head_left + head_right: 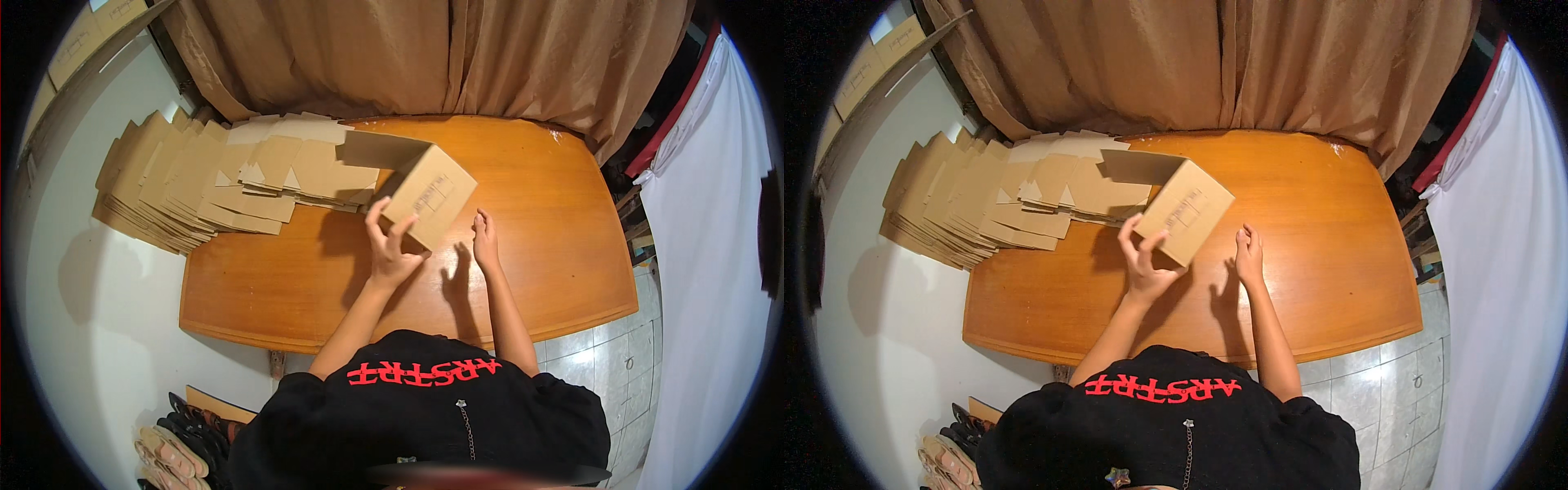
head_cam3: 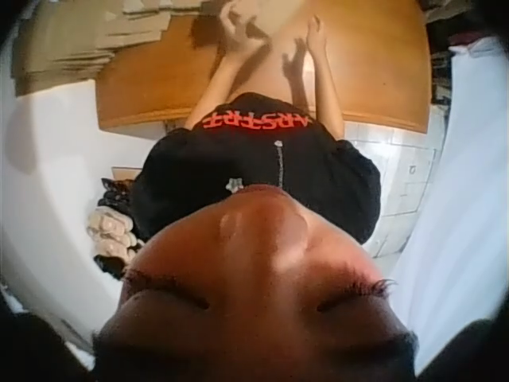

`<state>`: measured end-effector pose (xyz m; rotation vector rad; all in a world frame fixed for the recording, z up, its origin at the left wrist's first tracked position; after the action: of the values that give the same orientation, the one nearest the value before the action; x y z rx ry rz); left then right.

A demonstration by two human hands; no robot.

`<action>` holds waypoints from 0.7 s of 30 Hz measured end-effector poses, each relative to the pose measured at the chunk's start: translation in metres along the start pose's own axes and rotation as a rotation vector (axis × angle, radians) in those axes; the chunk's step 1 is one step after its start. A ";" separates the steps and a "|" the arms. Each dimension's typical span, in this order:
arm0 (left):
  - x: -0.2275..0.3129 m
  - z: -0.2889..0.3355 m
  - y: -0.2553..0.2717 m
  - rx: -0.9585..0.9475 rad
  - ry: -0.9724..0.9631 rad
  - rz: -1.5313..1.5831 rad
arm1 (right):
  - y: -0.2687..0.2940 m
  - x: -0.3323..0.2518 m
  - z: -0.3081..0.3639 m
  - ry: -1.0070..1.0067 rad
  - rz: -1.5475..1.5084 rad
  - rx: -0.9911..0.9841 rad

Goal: Folding cardboard shoeboxes and placing them onto a storage shelf.

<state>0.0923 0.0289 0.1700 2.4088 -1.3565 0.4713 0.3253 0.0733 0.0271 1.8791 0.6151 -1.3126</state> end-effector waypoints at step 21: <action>-0.049 0.118 0.011 -0.086 0.013 -0.307 | -0.033 0.099 -0.006 -0.509 -0.335 -0.124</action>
<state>0.0729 0.0083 0.0452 2.4771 -0.9551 0.3378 0.3397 0.0947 -0.0746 1.2994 0.7342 -1.8385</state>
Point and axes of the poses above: each hand's wrist, its own z-axis away from the middle knuckle, its own y-axis out of the back of the hand, x = y × z, the point moved 8 cm from there along -z, towards the middle knuckle, and after that the axes turned 14 degrees about x, right-handed, at the moved point
